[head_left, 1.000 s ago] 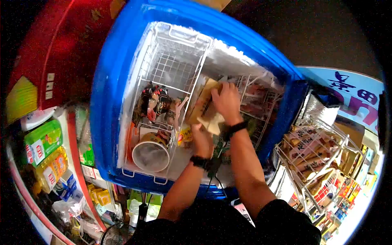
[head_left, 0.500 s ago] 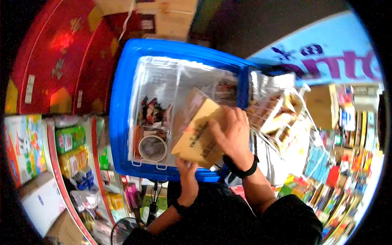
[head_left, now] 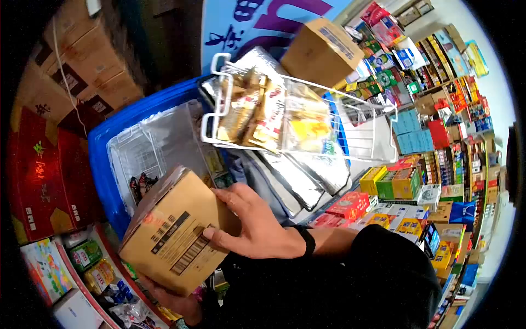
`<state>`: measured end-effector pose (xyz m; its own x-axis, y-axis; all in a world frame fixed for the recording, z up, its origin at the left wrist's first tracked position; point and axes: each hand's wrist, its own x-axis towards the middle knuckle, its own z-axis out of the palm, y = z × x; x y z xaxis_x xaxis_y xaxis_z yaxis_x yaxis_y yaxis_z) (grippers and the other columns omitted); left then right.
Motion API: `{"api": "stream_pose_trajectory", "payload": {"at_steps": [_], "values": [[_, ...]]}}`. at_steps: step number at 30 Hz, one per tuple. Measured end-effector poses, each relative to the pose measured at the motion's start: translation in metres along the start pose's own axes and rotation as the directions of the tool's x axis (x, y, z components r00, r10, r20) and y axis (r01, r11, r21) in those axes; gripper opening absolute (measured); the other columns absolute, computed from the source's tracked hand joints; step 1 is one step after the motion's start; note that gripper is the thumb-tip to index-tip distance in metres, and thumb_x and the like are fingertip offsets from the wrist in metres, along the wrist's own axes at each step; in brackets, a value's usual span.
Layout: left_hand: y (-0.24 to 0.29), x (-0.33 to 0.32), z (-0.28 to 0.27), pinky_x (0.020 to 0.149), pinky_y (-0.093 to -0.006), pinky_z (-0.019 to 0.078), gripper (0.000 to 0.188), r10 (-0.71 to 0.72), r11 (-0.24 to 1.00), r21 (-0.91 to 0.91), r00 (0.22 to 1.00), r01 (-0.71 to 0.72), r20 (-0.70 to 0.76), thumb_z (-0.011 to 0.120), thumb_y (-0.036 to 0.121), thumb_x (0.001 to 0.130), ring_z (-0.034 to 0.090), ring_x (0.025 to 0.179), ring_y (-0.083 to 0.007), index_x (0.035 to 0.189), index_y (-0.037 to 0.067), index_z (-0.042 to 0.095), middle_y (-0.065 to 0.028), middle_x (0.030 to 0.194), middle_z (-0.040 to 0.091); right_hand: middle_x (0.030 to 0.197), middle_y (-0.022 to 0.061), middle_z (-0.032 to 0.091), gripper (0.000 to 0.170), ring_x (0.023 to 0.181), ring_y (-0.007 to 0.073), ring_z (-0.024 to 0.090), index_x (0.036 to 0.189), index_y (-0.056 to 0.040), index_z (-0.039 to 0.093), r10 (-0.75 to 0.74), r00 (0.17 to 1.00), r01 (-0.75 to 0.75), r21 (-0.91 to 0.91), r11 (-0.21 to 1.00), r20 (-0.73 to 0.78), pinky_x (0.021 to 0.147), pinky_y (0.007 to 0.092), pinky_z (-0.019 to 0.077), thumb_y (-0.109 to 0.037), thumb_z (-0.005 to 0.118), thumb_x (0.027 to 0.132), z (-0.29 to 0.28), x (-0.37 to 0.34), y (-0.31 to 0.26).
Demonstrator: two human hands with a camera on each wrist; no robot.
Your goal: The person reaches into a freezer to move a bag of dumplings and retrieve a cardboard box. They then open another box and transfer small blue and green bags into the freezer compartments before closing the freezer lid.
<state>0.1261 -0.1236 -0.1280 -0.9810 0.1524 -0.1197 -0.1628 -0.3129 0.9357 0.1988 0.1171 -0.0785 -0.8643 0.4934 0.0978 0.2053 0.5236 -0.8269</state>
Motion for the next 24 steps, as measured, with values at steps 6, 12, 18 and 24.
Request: {"api": "stream_pose_trajectory", "payload": {"at_steps": [6, 12, 18, 24], "values": [[0.041, -0.102, 0.051, 0.113, -0.0478, 0.0457, 0.093, 0.105, 0.552, 0.770, 0.943, -0.320, 0.317, 0.070, 0.032, 0.099, 0.048, 0.140, -0.0367, 0.163, -0.002, 0.013, -0.0261, 0.160, 0.033, 0.099, 0.0199, 0.055, 0.069, 0.092, 0.0336, 0.056, 0.134, 0.0095, 0.056, -0.095, 0.995, 0.100, 0.175, 0.980, -0.036, 0.079, 0.0412, 0.0468, -0.036, 0.080, 0.088, -0.091, -0.078, 0.020], [-0.033, -0.208, 0.087, 0.118, -0.0449, 0.0367, 0.091, 0.290, 0.512, 0.807, 0.943, -0.295, 0.161, 0.071, 0.022, 0.096, 0.043, 0.142, -0.0327, 0.162, -0.005, 0.015, -0.0226, 0.161, 0.032, 0.106, 0.0176, 0.057, 0.065, 0.095, 0.0313, 0.057, 0.140, 0.0078, 0.053, -0.196, 0.950, 0.243, 0.184, 0.952, -0.243, 0.085, 0.0398, 0.0461, -0.023, 0.077, 0.088, -0.174, -0.141, 0.076], [-0.135, -0.282, 0.138, 0.121, -0.0535, 0.0257, 0.105, 0.193, 0.809, 0.407, 0.846, -0.424, 0.496, 0.062, 0.015, 0.092, 0.028, 0.149, -0.0364, 0.160, 0.001, -0.017, -0.0270, 0.164, 0.014, 0.109, 0.0192, 0.055, 0.066, 0.097, 0.0328, 0.056, 0.139, 0.0039, 0.052, -0.296, 0.918, 0.316, 0.033, 0.948, -0.263, 0.085, 0.0410, 0.0476, -0.026, 0.079, 0.087, -0.201, -0.189, 0.185], [-0.218, -0.287, 0.157, 0.120, -0.0561, 0.0262, 0.097, 0.077, 0.666, 0.465, 0.674, -0.583, 0.734, 0.070, 0.037, 0.097, 0.035, 0.142, -0.0435, 0.159, -0.001, 0.006, -0.0283, 0.159, 0.023, 0.122, 0.0197, 0.057, 0.065, 0.114, 0.0327, 0.055, 0.144, 0.0037, 0.048, -0.134, 0.987, 0.141, 0.089, 0.986, -0.086, 0.101, 0.0407, 0.0440, -0.015, 0.075, 0.088, -0.224, -0.210, 0.269]]}}
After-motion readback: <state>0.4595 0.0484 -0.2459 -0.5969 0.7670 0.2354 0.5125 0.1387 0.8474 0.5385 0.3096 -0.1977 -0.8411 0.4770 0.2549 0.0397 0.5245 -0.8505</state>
